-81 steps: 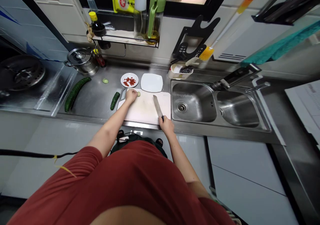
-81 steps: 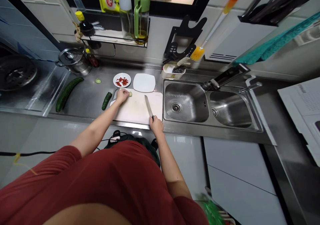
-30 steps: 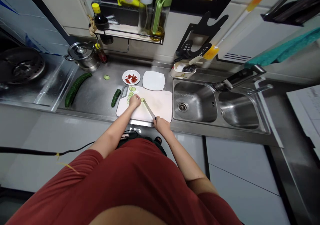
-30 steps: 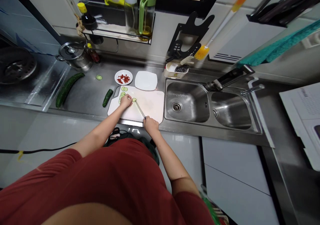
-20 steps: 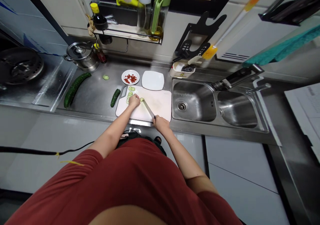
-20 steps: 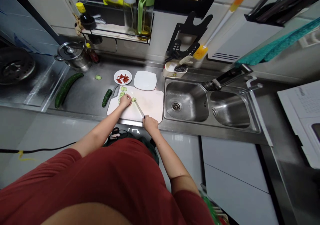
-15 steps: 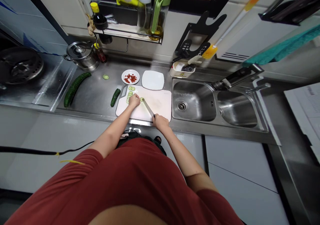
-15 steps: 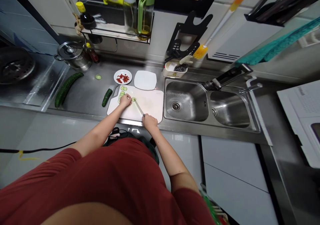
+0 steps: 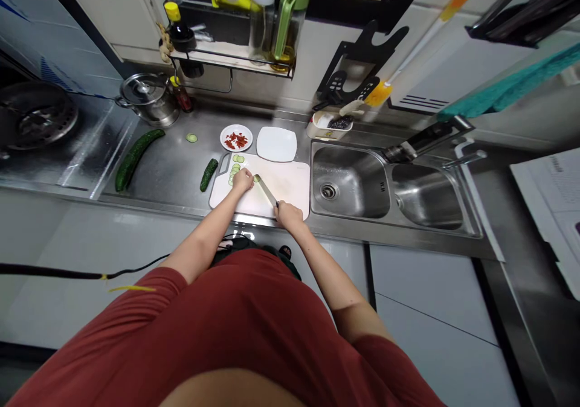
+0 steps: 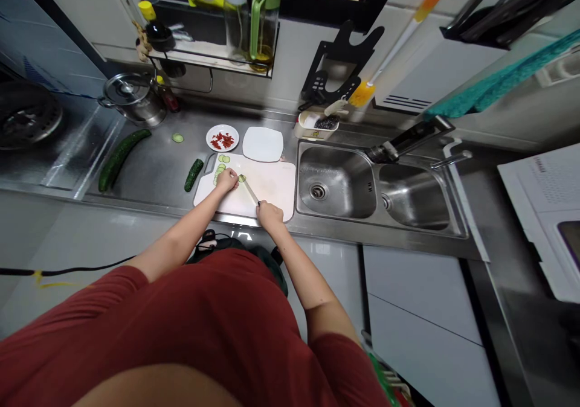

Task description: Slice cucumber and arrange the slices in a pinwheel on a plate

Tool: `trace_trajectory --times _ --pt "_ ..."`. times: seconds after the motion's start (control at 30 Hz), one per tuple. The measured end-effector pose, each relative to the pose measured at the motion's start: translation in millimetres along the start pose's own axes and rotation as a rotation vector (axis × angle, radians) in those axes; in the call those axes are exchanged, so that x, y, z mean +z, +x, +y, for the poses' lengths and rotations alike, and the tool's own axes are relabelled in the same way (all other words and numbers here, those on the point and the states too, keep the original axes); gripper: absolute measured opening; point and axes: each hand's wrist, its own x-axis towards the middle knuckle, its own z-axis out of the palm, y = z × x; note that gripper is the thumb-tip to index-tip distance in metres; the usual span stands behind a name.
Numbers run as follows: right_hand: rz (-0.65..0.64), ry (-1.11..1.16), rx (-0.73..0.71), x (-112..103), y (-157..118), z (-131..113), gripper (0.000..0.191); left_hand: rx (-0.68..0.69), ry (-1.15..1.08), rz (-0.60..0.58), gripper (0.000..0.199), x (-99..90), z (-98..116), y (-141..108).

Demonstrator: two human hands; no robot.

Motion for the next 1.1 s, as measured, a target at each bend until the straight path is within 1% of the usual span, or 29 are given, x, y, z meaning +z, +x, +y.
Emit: trace_trajectory --times 0.2,0.43,0.57,0.8,0.9,1.1 --pt "-0.015 -0.001 0.011 1.4 -7.9 3.4 0.035 -0.002 -0.048 0.002 0.012 0.2 0.2 0.1" --pt "-0.015 -0.006 0.007 9.9 -23.1 15.7 0.037 0.002 -0.062 -0.002 0.016 0.2 0.0 -1.1" --pt "-0.019 -0.008 0.007 10.8 -17.9 13.5 0.037 -0.003 -0.041 -0.002 0.017 -0.3 1.4 -2.0" --pt "-0.01 -0.002 -0.005 5.1 -2.7 3.9 0.036 0.009 -0.005 0.011 0.015 -1.6 2.2 -3.5" --pt "-0.005 -0.002 -0.001 3.7 0.1 2.5 0.036 0.027 -0.004 0.017 0.013 -1.8 1.9 -4.0" --pt "-0.003 0.01 -0.014 3.1 1.3 3.2 0.037 0.018 -0.045 0.003 0.012 -1.9 2.0 -4.1"
